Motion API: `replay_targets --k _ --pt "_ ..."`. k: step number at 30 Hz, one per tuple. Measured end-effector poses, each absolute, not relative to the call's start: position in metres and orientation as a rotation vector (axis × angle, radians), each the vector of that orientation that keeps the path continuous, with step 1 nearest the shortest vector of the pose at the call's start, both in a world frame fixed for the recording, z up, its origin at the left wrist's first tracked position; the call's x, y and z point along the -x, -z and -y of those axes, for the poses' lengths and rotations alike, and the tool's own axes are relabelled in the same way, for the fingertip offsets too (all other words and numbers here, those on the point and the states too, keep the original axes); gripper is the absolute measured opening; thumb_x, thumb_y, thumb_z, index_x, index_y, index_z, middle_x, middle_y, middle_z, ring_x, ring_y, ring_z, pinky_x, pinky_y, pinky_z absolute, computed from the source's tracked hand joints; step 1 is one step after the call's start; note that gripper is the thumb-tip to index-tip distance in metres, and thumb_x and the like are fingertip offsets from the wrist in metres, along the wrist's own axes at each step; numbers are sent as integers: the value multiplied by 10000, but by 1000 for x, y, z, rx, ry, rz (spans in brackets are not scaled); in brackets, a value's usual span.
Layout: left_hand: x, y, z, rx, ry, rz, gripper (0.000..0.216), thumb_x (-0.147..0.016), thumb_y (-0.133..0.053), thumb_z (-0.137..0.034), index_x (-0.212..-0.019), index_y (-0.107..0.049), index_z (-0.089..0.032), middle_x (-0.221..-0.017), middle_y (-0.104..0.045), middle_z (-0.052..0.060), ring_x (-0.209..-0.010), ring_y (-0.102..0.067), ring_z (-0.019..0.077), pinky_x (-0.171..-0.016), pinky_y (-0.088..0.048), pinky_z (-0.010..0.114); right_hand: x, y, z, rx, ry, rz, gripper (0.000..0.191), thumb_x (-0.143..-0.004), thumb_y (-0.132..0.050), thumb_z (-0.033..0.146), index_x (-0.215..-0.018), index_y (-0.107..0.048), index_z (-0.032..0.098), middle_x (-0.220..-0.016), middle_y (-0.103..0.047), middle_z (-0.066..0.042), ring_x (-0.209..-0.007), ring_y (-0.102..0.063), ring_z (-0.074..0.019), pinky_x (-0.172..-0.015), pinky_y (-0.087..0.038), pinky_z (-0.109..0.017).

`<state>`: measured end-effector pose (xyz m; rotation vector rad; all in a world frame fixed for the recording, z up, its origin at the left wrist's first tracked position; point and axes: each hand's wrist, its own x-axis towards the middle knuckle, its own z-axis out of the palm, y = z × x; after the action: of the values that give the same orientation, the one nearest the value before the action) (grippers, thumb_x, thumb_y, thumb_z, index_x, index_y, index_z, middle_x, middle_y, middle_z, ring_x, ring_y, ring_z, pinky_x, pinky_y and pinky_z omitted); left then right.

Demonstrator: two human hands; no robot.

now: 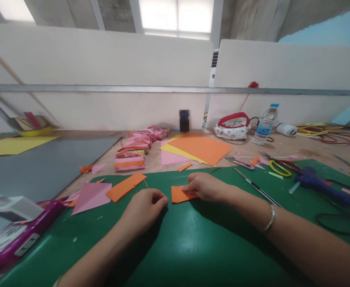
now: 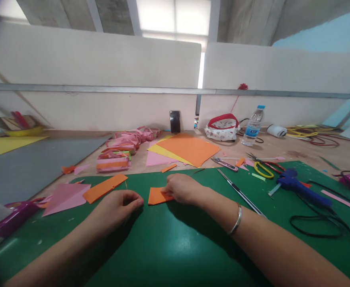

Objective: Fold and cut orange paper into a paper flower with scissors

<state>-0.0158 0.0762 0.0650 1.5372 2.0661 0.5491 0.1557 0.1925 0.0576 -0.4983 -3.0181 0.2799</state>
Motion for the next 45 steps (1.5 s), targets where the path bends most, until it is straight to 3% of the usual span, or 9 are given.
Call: replay_targets --k 8,15,19,23,39,45 --pt "7 -69 -94 -1309 -439 -1964 281 -686 -542 -379 -484 -544 -184 -435 -479 -34 -390 -378 86 -384 -258 216 -156 -55 -196 525 -281 3008 281 -891 -467 249 -823 -711 128 -733 -525 -41 -612 -406 -115 -523 -229 -238" --pt "13 -68 -102 -1236 -424 -1909 235 -659 -581 -384 -549 -589 -177 -497 -546 -25 -355 -373 61 -367 -252 206 -156 -60 -193 544 -270 3036 259 -879 -484 220 -807 -710 114 -740 -541 -49 -607 -417 -110 -515 -222 -235" --pt "12 -71 -104 -1253 -374 -1921 244 -634 -592 -377 -495 -567 -178 -441 -521 -34 -326 -343 57 -349 -212 210 -157 -60 -193 537 -272 3038 243 -874 -490 212 -823 -705 113 -744 -545 -47 -615 -427 -107 -512 -216 -234" --pt "10 -70 -107 -1289 -321 -1987 223 -581 -580 -307 -409 -500 -189 -358 -431 -53 -324 -367 73 -351 -242 215 -157 -57 -196 532 -258 3027 259 -870 -486 222 -757 -693 114 -736 -537 -46 -603 -406 -107 -511 -204 -242" --pt "17 -95 -124 -1595 124 -2036 159 -499 -611 -234 -367 -536 -187 -360 -488 -9 -379 -453 130 -406 -321 254 -154 -56 -195 629 -314 2992 300 -872 -473 285 -717 -664 113 -723 -554 -49 -592 -410 -102 -521 -231 -233" --pt "9 -106 -125 -1860 -60 -2043 179 -641 -555 -359 -606 -614 -194 -489 -549 -22 -480 -499 123 -434 -307 222 -152 -55 -195 698 -333 2977 307 -862 -497 298 -680 -657 110 -683 -525 -39 -556 -371 -96 -513 -225 -237"
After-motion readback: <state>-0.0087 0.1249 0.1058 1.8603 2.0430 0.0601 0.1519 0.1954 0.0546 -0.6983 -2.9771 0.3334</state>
